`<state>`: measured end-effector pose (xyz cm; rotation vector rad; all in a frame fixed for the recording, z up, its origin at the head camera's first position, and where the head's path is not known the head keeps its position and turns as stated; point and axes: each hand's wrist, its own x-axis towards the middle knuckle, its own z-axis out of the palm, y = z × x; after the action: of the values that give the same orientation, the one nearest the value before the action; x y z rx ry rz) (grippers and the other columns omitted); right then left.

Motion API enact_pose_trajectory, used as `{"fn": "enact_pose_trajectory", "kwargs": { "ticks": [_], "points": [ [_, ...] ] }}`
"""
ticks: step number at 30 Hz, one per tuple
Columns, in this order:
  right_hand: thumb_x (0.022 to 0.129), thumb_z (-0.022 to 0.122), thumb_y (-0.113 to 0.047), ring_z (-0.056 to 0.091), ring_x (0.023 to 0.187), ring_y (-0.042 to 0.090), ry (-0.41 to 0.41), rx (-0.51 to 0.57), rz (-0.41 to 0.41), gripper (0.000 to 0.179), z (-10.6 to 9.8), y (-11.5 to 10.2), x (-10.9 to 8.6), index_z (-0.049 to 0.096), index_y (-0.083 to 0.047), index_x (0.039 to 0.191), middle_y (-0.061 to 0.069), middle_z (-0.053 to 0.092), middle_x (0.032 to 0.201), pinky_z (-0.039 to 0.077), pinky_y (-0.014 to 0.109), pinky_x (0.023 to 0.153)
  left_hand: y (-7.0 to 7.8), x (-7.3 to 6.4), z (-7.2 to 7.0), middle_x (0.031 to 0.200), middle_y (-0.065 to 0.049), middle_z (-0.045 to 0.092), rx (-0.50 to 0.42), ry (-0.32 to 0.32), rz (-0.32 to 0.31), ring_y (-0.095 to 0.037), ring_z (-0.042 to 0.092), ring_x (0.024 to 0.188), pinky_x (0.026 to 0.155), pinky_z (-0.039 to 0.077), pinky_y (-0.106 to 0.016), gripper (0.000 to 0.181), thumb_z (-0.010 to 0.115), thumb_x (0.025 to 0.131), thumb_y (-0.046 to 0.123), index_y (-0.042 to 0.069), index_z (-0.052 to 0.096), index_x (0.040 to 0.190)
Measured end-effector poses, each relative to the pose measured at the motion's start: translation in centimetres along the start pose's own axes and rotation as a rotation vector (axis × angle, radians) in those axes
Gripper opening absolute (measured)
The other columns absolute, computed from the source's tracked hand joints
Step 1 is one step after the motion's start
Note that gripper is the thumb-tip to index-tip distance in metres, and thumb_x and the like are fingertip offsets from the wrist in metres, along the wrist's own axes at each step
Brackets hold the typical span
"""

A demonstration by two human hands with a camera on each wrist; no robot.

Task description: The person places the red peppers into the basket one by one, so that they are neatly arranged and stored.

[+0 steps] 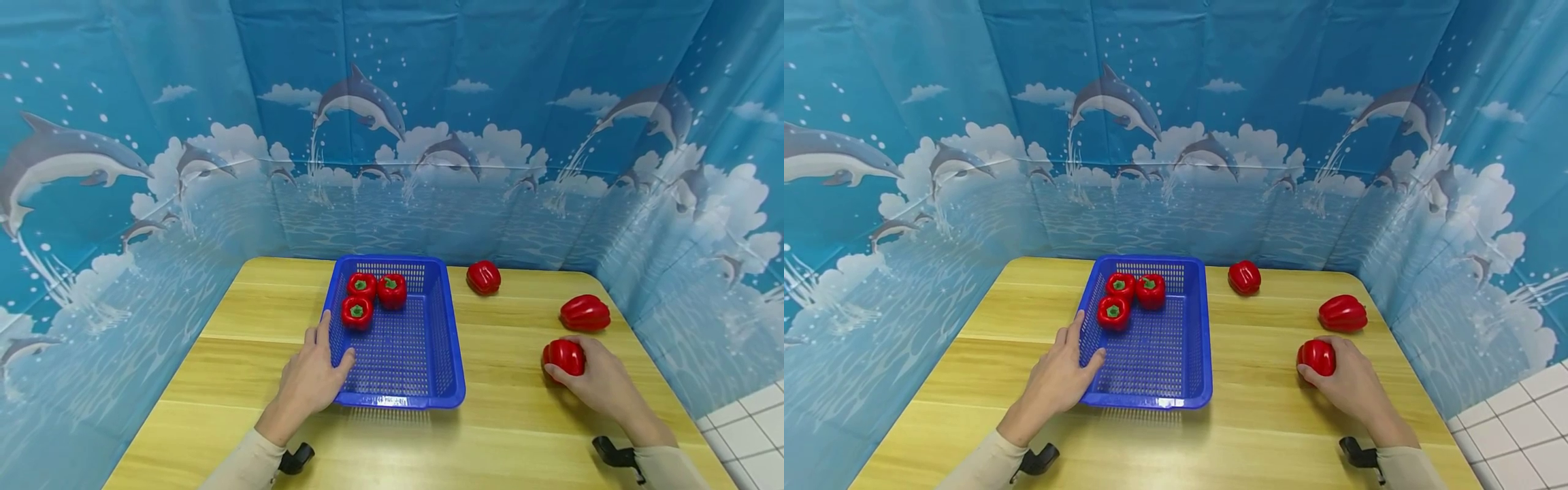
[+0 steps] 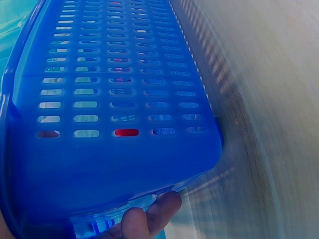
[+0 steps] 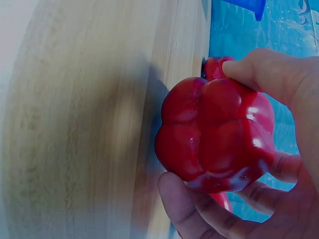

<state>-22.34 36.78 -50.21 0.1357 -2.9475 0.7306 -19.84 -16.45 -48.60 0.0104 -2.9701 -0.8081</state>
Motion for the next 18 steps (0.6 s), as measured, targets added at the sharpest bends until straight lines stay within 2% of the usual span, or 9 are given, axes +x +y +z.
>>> {"fn": "enact_pose_trajectory", "kwargs": {
  "ticks": [5, 11, 18],
  "points": [
    [0.101, 0.093, -0.037, 0.074, 0.113, 0.053, -0.007, 0.008, 0.002, 0.079, 0.1, -0.5, -0.1, 0.056, 0.013, 0.150, 0.040, 0.069, 0.140, 0.071, 0.065, 0.089, 0.0, 0.0, 0.0, 0.173, -0.028, 0.051, -0.002, -0.004, -0.003, -0.040, 0.075, 0.090, 0.082, 0.070, -0.058, 0.100, 0.069, 0.112, 0.050, 0.009, 0.018, 0.188],
    [0.101, 0.093, -0.036, 0.073, 0.115, 0.055, 0.001, 0.008, -0.011, 0.079, 0.2, -1.3, 0.0, 0.056, 0.013, 0.151, 0.040, 0.068, 0.141, 0.070, 0.066, 0.090, 0.0, 0.1, 0.0, 0.173, -0.028, 0.050, -0.006, -0.008, -0.003, -0.035, 0.072, 0.085, 0.077, 0.069, -0.052, 0.100, 0.069, 0.112, 0.050, 0.010, 0.017, 0.188],
    [0.098, 0.095, -0.032, 0.071, 0.117, 0.055, 0.027, 0.000, -0.050, 0.076, 0.5, -2.4, 0.2, 0.058, 0.011, 0.149, 0.039, 0.070, 0.140, 0.069, 0.068, 0.091, -0.1, 0.0, 0.0, 0.172, -0.029, 0.051, -0.016, -0.005, -0.001, -0.034, 0.071, 0.083, 0.076, 0.068, -0.053, 0.100, 0.070, 0.112, 0.049, 0.008, 0.019, 0.187]
  ]
}}
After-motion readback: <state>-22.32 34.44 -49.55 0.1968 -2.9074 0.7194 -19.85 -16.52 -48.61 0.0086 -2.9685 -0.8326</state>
